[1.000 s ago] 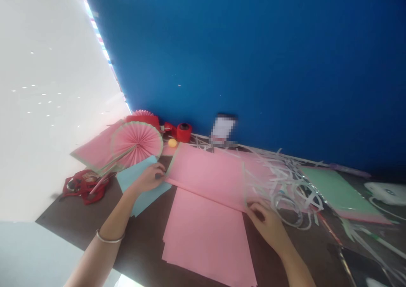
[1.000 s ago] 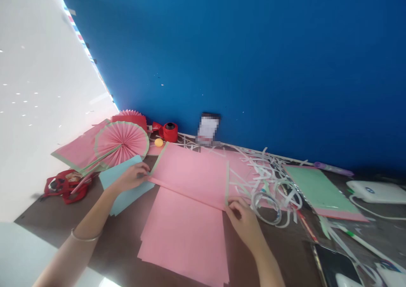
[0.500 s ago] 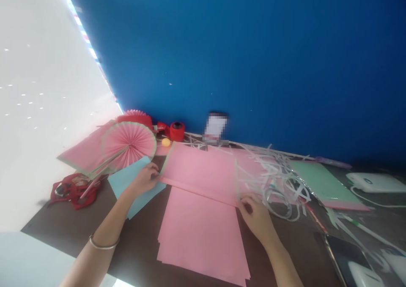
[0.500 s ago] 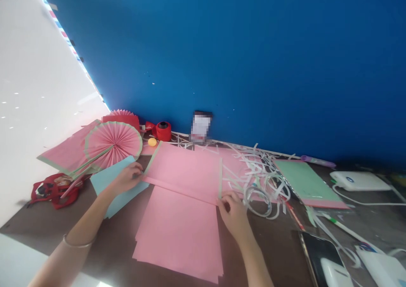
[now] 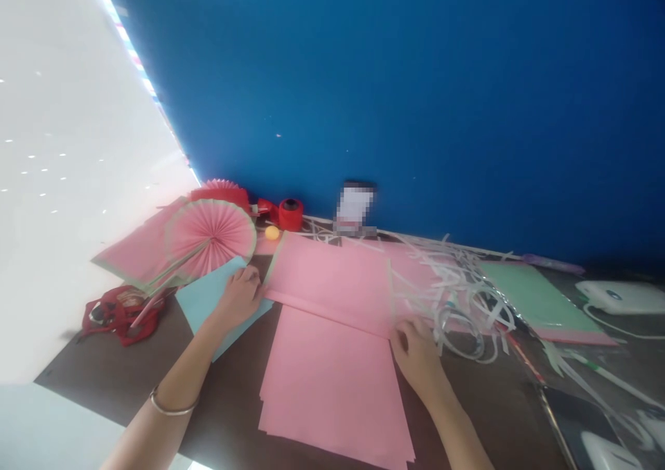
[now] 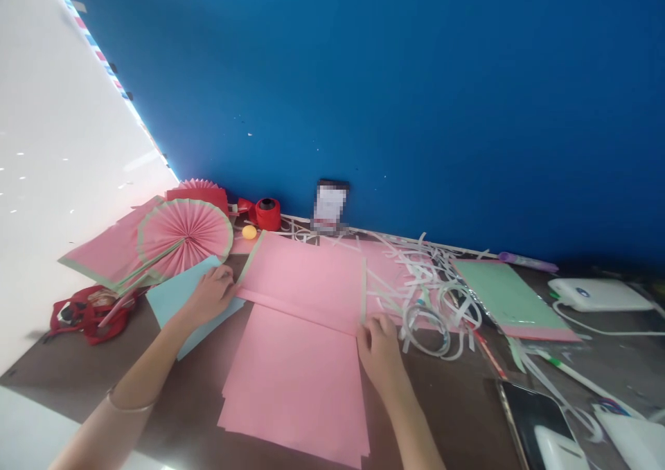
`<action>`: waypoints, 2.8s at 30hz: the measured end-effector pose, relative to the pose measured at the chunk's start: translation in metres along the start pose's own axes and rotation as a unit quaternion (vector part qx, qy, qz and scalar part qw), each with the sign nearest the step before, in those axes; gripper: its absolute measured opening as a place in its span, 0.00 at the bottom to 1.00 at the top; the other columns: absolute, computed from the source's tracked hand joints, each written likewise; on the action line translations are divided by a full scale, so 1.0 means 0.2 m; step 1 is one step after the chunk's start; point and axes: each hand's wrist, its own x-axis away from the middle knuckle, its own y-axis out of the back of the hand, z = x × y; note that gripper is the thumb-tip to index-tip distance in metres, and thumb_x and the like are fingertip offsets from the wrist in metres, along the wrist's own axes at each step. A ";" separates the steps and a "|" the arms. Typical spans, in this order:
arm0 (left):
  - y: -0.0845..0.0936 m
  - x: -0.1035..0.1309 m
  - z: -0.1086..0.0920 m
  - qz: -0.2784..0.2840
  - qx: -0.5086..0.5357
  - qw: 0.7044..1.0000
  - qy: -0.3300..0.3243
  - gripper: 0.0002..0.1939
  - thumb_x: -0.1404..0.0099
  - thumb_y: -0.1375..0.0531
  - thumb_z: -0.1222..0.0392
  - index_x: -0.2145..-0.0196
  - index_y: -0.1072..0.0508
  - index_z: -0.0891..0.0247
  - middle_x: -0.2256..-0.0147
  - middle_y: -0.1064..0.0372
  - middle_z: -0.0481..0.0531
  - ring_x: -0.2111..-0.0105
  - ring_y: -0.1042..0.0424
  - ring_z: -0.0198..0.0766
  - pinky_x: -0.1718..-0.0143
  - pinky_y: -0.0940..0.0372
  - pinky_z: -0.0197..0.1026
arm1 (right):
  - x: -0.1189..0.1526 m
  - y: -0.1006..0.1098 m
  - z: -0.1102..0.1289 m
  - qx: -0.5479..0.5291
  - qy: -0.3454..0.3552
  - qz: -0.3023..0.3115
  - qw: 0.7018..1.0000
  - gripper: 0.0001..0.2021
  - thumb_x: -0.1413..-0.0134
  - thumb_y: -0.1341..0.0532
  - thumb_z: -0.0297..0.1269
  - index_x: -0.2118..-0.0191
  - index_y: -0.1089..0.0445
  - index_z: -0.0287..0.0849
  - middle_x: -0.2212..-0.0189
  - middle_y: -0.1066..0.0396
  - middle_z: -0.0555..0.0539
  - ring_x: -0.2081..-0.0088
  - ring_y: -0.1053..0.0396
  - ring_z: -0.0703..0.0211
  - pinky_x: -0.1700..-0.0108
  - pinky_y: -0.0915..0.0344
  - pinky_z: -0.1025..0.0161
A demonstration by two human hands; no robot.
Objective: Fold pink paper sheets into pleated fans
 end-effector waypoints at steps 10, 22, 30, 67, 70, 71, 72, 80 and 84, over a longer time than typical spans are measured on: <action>0.03 0.01 -0.02 0.022 -0.032 0.999 0.007 0.11 0.36 0.53 0.59 0.66 0.33 0.64 0.58 0.40 0.59 0.60 0.41 0.48 0.60 0.44 0.50 | 0.01 -0.02 -0.02 -0.010 -0.003 0.003 1.000 0.09 0.47 0.50 0.35 0.77 0.43 0.45 0.73 0.39 0.46 0.67 0.39 0.55 0.64 0.39 0.57; 0.04 0.01 -0.03 0.026 -0.021 0.999 0.006 0.10 0.36 0.54 0.60 0.67 0.34 0.64 0.59 0.40 0.58 0.60 0.41 0.47 0.60 0.43 0.50 | 0.01 -0.01 -0.02 0.002 0.011 0.003 1.000 0.08 0.47 0.50 0.36 0.76 0.43 0.45 0.74 0.39 0.46 0.70 0.40 0.55 0.66 0.40 0.57; 0.11 -0.01 -0.06 0.007 0.148 0.986 -0.073 0.14 0.41 0.44 0.49 0.62 0.33 0.61 0.58 0.36 0.54 0.56 0.39 0.44 0.53 0.43 0.48 | -0.01 0.06 0.03 0.007 0.049 0.001 0.999 0.11 0.45 0.48 0.42 0.59 0.37 0.43 0.61 0.32 0.41 0.56 0.36 0.49 0.53 0.42 0.49; 0.10 -0.01 -0.07 0.075 0.223 0.964 -0.122 0.11 0.40 0.42 0.52 0.72 0.24 0.58 0.68 0.29 0.49 0.67 0.33 0.35 0.65 0.39 0.37 | -0.03 0.05 0.15 -0.039 0.127 0.079 0.988 0.12 0.41 0.49 0.38 0.73 0.35 0.43 0.74 0.33 0.47 0.69 0.35 0.58 0.64 0.39 0.60; 0.11 -0.01 -0.06 0.081 0.226 0.965 -0.109 0.09 0.40 0.42 0.53 0.71 0.23 0.57 0.67 0.29 0.47 0.67 0.33 0.34 0.67 0.40 0.35 | -0.04 0.06 0.15 -0.046 0.126 0.075 0.988 0.12 0.41 0.49 0.38 0.74 0.35 0.43 0.75 0.35 0.48 0.70 0.36 0.59 0.66 0.40 0.61; 0.11 -0.01 -0.06 0.081 0.225 0.965 -0.108 0.09 0.40 0.42 0.53 0.71 0.23 0.57 0.67 0.29 0.47 0.67 0.33 0.34 0.67 0.40 0.35 | -0.04 0.06 0.15 -0.044 0.124 0.074 0.989 0.12 0.42 0.49 0.38 0.74 0.36 0.43 0.76 0.35 0.48 0.71 0.37 0.59 0.66 0.41 0.61; 0.11 -0.01 -0.06 0.081 0.224 0.965 -0.107 0.09 0.40 0.42 0.53 0.71 0.23 0.57 0.67 0.29 0.47 0.67 0.33 0.34 0.66 0.40 0.35 | -0.04 0.06 0.16 -0.040 0.121 0.072 0.989 0.12 0.42 0.49 0.38 0.74 0.36 0.43 0.76 0.35 0.48 0.71 0.37 0.59 0.67 0.41 0.61; 0.10 -0.01 -0.13 0.062 0.204 0.962 -0.171 0.08 0.39 0.43 0.57 0.69 0.25 0.60 0.66 0.29 0.51 0.66 0.32 0.35 0.62 0.39 0.37 | -0.03 0.03 0.20 0.010 0.137 0.073 0.988 0.11 0.41 0.49 0.38 0.73 0.36 0.42 0.75 0.34 0.48 0.70 0.38 0.59 0.64 0.45 0.60; 0.06 0.00 -0.19 0.072 0.197 0.956 -0.203 0.09 0.37 0.45 0.60 0.66 0.25 0.60 0.65 0.30 0.52 0.63 0.33 0.36 0.59 0.39 0.38 | -0.04 0.01 0.23 0.017 0.167 0.073 0.983 0.11 0.41 0.49 0.39 0.71 0.35 0.41 0.73 0.33 0.47 0.69 0.38 0.59 0.63 0.46 0.60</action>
